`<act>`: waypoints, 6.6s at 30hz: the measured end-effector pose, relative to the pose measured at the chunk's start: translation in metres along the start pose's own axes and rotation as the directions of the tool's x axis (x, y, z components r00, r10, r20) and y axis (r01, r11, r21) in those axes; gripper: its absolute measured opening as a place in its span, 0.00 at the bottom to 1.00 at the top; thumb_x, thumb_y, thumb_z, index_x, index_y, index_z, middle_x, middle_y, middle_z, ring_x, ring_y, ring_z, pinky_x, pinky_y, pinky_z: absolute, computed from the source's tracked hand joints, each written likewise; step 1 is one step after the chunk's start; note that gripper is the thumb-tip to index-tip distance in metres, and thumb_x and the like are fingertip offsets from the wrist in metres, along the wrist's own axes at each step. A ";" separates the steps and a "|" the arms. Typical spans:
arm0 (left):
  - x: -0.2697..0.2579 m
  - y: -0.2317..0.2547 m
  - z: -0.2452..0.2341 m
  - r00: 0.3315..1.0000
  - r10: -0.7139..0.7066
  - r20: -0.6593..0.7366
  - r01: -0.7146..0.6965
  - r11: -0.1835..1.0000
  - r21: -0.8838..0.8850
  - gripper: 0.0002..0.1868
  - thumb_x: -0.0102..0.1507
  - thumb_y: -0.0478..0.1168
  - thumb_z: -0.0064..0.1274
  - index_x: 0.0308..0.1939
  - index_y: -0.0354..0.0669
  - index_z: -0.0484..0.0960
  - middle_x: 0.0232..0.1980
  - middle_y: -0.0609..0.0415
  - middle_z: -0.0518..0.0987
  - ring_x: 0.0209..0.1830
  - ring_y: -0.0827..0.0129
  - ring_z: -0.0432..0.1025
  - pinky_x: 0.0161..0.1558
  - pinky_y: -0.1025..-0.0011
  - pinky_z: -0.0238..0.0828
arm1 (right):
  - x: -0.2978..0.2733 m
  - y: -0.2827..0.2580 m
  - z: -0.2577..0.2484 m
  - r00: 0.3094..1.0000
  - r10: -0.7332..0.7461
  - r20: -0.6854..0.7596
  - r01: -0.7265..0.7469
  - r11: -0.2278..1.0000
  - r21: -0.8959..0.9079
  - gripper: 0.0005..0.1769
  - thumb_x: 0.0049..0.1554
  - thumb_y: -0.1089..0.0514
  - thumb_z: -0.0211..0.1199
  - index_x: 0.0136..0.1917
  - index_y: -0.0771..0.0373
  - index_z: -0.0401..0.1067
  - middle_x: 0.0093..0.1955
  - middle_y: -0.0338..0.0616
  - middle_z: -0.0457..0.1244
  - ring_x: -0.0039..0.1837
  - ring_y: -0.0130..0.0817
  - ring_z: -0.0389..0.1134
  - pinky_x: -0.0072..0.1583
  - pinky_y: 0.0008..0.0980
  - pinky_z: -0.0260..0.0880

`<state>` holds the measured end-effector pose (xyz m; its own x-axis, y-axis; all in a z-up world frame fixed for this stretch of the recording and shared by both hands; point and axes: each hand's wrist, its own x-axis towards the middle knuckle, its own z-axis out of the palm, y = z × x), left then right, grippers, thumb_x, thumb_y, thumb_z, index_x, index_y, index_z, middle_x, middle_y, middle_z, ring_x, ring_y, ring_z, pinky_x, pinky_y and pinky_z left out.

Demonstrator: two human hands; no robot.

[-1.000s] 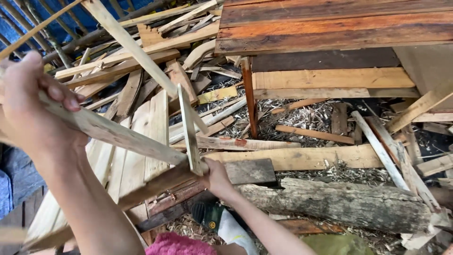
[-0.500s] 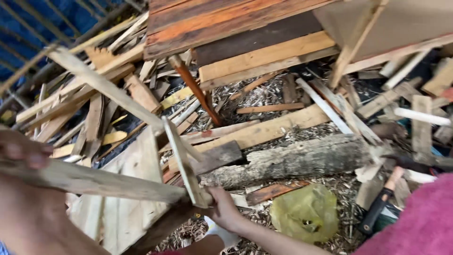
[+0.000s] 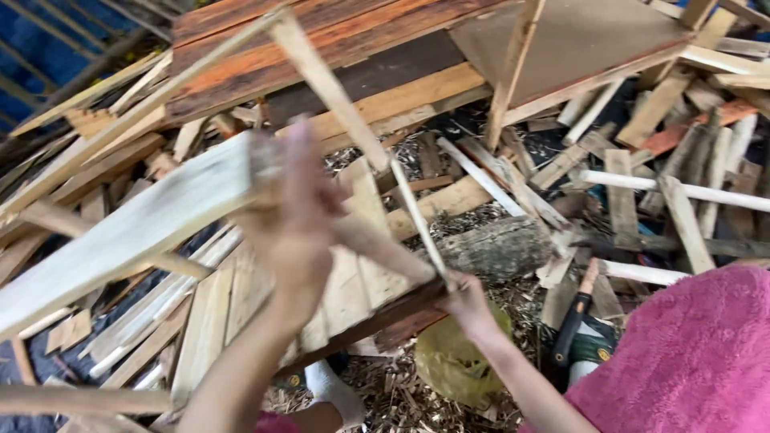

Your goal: Assembling a wooden structure from scrap lumber using a hammer and nails

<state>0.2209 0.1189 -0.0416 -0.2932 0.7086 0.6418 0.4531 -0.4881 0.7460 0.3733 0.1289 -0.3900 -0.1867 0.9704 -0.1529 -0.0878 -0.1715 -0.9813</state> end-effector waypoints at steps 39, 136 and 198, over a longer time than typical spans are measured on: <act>-0.096 -0.094 -0.081 0.525 0.512 -0.679 -0.150 0.842 0.519 0.08 0.74 0.33 0.42 0.48 0.26 0.68 0.36 0.42 0.64 0.30 0.60 0.63 0.31 0.68 0.69 | 0.097 0.213 -0.229 0.868 0.124 -0.481 -0.142 0.990 -0.001 0.26 0.59 0.61 0.63 0.68 0.76 0.68 0.60 0.69 0.63 0.63 0.60 0.64 0.63 0.55 0.61; -0.151 -0.214 0.079 0.779 -0.194 0.596 -0.259 0.766 0.588 0.37 0.57 0.67 0.61 0.67 0.64 0.76 0.75 0.66 0.68 0.81 0.62 0.51 0.79 0.49 0.33 | 0.081 -0.113 -0.077 0.961 -0.266 -0.071 0.251 0.953 -0.168 0.17 0.57 0.61 0.72 0.58 0.68 0.76 0.39 0.39 0.65 0.41 0.19 0.65 0.45 0.20 0.69; -0.144 -0.206 0.080 0.770 -0.270 0.578 -0.189 0.768 0.611 0.33 0.53 0.62 0.60 0.60 0.64 0.76 0.68 0.69 0.70 0.78 0.63 0.53 0.74 0.41 0.41 | 0.028 -0.149 -0.082 0.961 0.110 0.255 0.142 0.597 -0.790 0.48 0.50 0.44 0.72 0.78 0.59 0.57 0.75 0.65 0.55 0.82 0.58 0.43 0.80 0.58 0.22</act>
<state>0.2376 0.1584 -0.3019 0.1386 0.9720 0.1898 0.9183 -0.1979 0.3429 0.4610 0.1958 -0.2579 -0.4386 0.8702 -0.2245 0.6937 0.1691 -0.7001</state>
